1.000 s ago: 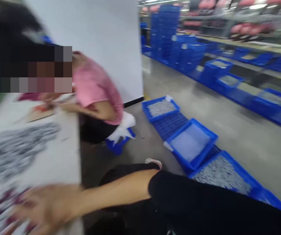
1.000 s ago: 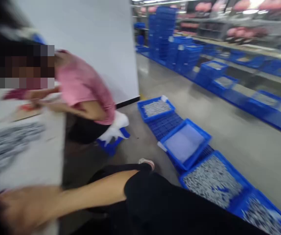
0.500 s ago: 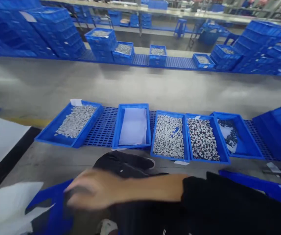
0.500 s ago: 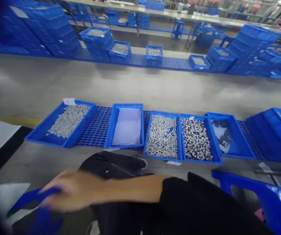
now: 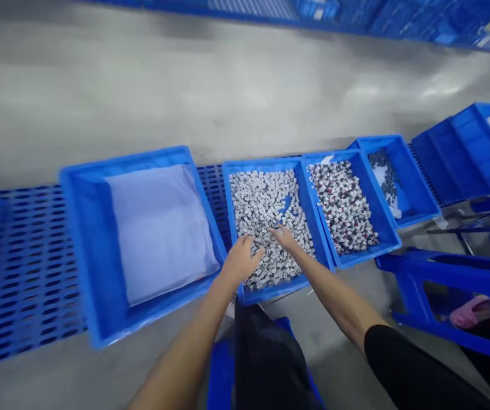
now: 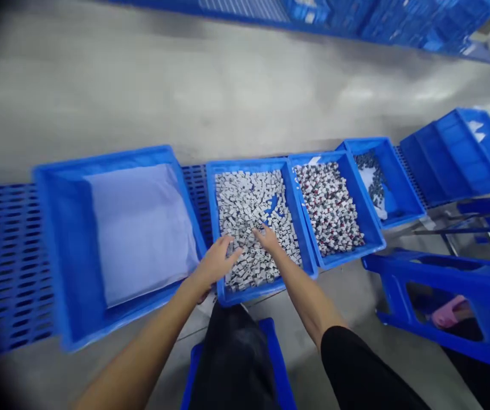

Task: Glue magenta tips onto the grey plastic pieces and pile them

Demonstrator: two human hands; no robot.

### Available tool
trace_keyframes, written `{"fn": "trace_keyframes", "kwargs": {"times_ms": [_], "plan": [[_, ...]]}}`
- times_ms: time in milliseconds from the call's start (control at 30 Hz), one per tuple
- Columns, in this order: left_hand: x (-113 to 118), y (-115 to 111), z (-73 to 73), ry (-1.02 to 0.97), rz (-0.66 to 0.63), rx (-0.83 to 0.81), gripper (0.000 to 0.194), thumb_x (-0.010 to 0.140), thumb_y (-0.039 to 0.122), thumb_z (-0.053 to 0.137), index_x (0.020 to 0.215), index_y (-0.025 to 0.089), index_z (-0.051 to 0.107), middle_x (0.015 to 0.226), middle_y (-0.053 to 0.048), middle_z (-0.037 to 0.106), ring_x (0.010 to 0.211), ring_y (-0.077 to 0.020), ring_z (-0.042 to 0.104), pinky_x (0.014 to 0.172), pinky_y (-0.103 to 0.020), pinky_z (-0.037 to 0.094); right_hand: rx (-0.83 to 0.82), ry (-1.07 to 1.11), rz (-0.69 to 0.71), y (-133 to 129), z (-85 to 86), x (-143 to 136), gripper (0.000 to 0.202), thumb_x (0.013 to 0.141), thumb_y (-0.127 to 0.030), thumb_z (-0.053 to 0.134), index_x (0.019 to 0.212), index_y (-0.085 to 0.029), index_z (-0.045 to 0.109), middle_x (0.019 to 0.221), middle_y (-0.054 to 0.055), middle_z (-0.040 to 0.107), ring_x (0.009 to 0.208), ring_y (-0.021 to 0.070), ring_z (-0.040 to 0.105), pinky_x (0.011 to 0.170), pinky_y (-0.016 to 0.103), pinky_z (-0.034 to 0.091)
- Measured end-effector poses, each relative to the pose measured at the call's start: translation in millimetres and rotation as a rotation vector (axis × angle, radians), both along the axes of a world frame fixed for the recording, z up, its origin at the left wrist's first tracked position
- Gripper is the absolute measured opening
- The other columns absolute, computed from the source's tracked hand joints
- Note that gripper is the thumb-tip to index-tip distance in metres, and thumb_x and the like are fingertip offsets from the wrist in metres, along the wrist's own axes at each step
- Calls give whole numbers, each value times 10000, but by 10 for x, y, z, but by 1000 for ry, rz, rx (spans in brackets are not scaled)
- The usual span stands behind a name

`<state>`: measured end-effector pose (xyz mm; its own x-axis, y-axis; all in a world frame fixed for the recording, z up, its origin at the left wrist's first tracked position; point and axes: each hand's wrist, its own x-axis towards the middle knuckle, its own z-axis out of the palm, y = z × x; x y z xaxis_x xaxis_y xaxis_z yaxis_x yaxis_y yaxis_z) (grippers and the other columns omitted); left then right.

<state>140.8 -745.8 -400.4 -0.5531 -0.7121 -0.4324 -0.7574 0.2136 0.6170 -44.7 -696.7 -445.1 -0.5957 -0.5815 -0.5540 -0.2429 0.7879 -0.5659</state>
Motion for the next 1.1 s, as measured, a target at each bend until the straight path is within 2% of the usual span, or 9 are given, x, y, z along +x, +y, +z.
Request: {"fn": "trace_keyframes", "kwargs": {"times_ms": [67,133,200,267,400,567,733,833,1100], "plan": [[-453,-110,-734,-39,10,-43,499,1026,311,639,1478,126,737,1609,-233,721,1573,-384,647,1334,-522,506,28,100,-5,-154,-597,-174,481,1104,-434,803,1518,-213,698,1583,137,688,1361,336,725,1132,588,640],[-760,-128,-1293,-89,57,-111,572,1048,301,583,1559,60,670,1725,-289,597,1688,-452,491,1405,-610,375,57,196,-7,-208,-1087,-250,513,1110,-467,776,1547,-217,679,1634,153,650,1454,372,664,1220,647,555],[-917,-92,-1662,-131,98,-178,658,1078,330,518,1632,-21,570,1799,-343,467,1738,-517,355,1429,-689,245,78,263,17,-150,-1431,-230,523,1130,-520,703,1566,-233,666,1634,170,642,1530,401,590,1302,683,425],[-945,-26,-1866,-158,106,-218,675,1108,364,448,1642,-38,542,1777,-357,469,1702,-550,358,1410,-726,204,94,296,62,-31,-1619,-164,504,1151,-565,608,1548,-262,680,1587,175,665,1553,408,553,1335,682,325],[-802,145,-1945,-168,10,-278,559,1105,369,434,1507,82,697,1477,-294,707,1433,-526,580,1264,-711,372,132,300,129,134,-1646,-81,496,1182,-598,465,1409,-275,765,1433,165,728,1458,408,594,1293,703,313],[-633,301,-1850,-178,-62,-307,465,1076,309,472,1357,121,791,1307,-279,760,1222,-489,664,1085,-633,484,142,239,245,140,-1465,-54,500,1166,-612,541,1129,-250,885,1388,170,730,1407,413,600,1287,748,290],[-579,206,-1853,-134,-131,-284,399,1084,328,480,1138,158,836,1224,-236,788,1190,-453,687,1056,-564,511,151,157,307,111,-1398,-113,489,1185,-507,516,979,-257,883,1204,127,784,1248,341,707,1216,563,451],[-594,165,-1891,-129,-120,-266,374,1064,277,482,1136,137,822,1198,-245,779,1164,-449,698,1040,-556,516,168,136,302,128,-1399,-106,396,1158,-437,542,1035,-242,864,1235,139,790,1200,323,728,1081,423,533],[-602,287,-1956,-92,-27,-229,322,1051,212,490,1171,162,784,1158,-214,759,1158,-422,721,1038,-507,500,147,27,281,277,-1385,16,397,1125,-364,442,1173,-268,825,1104,73,844,1055,303,734,886,342,500]]}}
